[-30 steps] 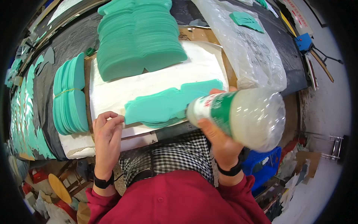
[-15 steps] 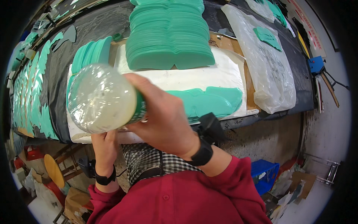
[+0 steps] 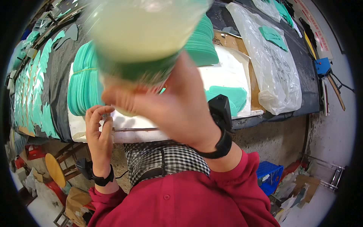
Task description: Applying liquid adhesive from a bottle to a series of green shoe components on a factory assembly table.
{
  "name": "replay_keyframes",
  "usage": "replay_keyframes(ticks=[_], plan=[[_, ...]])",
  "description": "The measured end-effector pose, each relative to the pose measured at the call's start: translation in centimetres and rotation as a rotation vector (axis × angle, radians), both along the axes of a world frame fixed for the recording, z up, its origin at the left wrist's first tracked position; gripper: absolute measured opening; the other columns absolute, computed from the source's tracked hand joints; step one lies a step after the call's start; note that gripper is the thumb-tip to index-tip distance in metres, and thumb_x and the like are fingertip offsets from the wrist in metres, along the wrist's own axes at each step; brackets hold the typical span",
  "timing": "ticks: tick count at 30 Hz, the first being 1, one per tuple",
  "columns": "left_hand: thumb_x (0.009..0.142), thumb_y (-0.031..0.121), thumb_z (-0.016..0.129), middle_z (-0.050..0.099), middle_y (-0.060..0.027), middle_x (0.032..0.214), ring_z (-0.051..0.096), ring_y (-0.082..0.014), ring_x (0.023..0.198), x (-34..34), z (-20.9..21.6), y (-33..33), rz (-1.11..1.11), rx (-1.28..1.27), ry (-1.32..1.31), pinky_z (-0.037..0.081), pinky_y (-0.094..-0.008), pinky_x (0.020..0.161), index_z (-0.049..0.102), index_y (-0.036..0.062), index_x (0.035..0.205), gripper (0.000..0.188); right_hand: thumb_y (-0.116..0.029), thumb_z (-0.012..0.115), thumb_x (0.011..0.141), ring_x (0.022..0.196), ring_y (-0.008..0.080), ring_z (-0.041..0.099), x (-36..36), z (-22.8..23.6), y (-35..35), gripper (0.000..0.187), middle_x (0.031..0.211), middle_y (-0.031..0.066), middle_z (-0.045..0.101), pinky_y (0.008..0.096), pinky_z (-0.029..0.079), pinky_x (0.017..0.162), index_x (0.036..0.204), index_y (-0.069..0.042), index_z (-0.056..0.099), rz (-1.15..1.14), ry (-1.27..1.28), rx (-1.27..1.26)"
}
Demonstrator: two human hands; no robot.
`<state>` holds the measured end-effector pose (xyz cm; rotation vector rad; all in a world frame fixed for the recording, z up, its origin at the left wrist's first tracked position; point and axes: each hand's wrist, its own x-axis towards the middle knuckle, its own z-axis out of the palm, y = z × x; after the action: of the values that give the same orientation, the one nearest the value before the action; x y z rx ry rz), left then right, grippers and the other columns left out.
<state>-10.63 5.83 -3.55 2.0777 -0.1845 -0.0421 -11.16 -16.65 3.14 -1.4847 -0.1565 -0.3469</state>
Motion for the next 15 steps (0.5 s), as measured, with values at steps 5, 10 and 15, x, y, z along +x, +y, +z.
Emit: replay_keyframes(ticks=[5,10,15], plan=[[0.086,-0.001,0.057,0.056,-0.0136,0.115,0.051,-0.0320,0.112,-0.4,0.0,0.3,-0.073,0.053,0.015,0.041,-0.0381,0.100,0.069,0.0026,0.106,0.024,-0.007,0.084,0.085,0.105,0.0195,0.071,1.7,0.2,-2.3,0.043,0.112,0.0108,0.074,0.0352,0.058,0.092,0.124,0.002,0.067,-0.091,-0.009,0.102],[0.087,-0.001,0.058,0.058,-0.0129,0.112,0.051,-0.0319,0.110,-0.5,-0.5,0.2,-0.075,0.073,0.001,0.041,-0.0392,0.099,0.070,0.0042,0.106,0.023,-0.014,0.088,0.080,0.100,0.0199,0.074,1.8,-2.8,-1.4,0.063,0.110,0.0133,0.074,0.0322,0.059,0.082,0.132,-0.003,0.054,-0.133,-0.042,-0.366],[0.088,0.001,0.058,0.058,-0.0129,0.112,0.051,-0.0318,0.110,-0.4,0.0,0.1,-0.073,0.038,0.006,0.041,-0.0382,0.099,0.070,0.0045,0.107,0.023,-0.016,0.089,0.079,0.099,0.0206,0.074,0.9,-2.6,0.8,0.066,0.109,0.0133,0.075,0.0329,0.059,0.080,0.134,-0.003,0.054,-0.060,-0.084,-0.410]])
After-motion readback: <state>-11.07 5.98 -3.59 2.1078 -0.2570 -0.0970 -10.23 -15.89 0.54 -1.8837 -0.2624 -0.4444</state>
